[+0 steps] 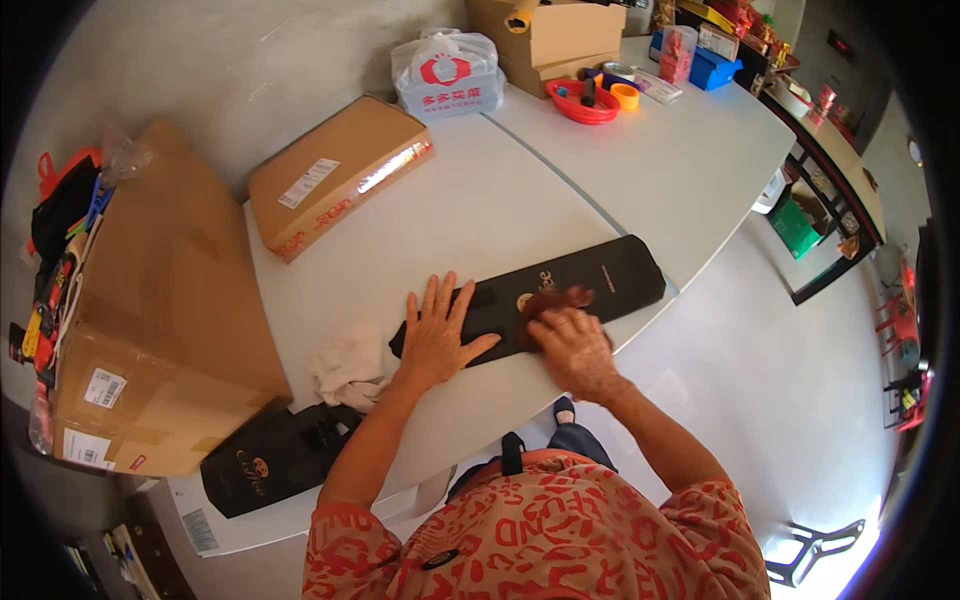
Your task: The person wipes a cardboard box and two black tote bags with a dark cloth on a white table. The person moves the box aside to access the bags, wipes them thoroughly, and places them back on the table.
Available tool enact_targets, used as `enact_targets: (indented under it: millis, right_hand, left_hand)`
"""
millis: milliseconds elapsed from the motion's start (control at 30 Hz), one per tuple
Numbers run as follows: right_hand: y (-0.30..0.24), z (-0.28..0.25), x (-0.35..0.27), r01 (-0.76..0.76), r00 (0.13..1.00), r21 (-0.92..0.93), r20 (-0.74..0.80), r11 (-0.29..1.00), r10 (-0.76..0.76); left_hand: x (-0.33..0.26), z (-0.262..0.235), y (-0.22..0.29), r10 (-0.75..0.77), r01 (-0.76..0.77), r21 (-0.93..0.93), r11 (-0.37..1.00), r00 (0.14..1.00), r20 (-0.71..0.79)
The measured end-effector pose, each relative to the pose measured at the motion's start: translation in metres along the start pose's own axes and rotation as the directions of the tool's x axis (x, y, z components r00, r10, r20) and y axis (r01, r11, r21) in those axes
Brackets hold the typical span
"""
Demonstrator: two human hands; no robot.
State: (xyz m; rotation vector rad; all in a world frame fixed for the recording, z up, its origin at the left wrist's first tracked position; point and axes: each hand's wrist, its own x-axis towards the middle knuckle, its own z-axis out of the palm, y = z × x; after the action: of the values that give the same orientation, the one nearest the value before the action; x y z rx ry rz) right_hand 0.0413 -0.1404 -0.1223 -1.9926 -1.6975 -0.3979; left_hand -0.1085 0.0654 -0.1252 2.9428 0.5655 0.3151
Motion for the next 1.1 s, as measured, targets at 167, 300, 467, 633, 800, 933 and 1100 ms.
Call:
enact_targets:
  millis: [167, 300, 467, 633, 800, 933, 1100]
  right_hand:
    - [-0.007, -0.008, 0.001, 0.082, 0.994, 0.105, 0.069, 0.991, -0.089]
    - [0.026, -0.007, 0.007, -0.045, 0.998, -0.038, -0.052, 0.998, 0.043]
    - [0.088, -0.020, 0.011, -0.158, 0.980, -0.242, -0.154, 0.957, 0.123]
    - [0.149, -0.028, 0.020, -0.188, 0.976, -0.276, -0.163, 0.942, 0.147]
    - [0.225, -0.026, 0.026, -0.302, 0.952, -0.273, -0.033, 0.913, 0.305]
    - [0.269, -0.043, 0.035, -0.381, 0.919, -0.071, 0.075, 0.922, 0.386]
    - [0.259, -0.075, 0.069, -0.222, 0.953, -0.188, 0.166, 0.957, 0.254]
  left_hand:
    - [0.002, 0.002, 0.000, -0.011, 0.013, -0.066, 0.998, 1.000, 0.024]
    - [0.009, -0.010, 0.006, -0.101, 0.111, -0.059, 0.992, 0.983, 0.156]
    - [0.017, -0.024, 0.015, -0.171, 0.183, -0.033, 0.983, 0.959, 0.225]
    - [0.023, -0.030, 0.028, -0.200, 0.197, 0.039, 0.980, 0.962, 0.187]
    - [0.025, -0.015, 0.026, -0.154, 0.151, 0.041, 0.988, 0.985, 0.075]
    - [0.032, -0.023, 0.030, -0.189, 0.191, -0.055, 0.980, 0.981, 0.051]
    - [0.054, -0.039, 0.027, -0.260, 0.287, -0.073, 0.955, 0.931, 0.256]
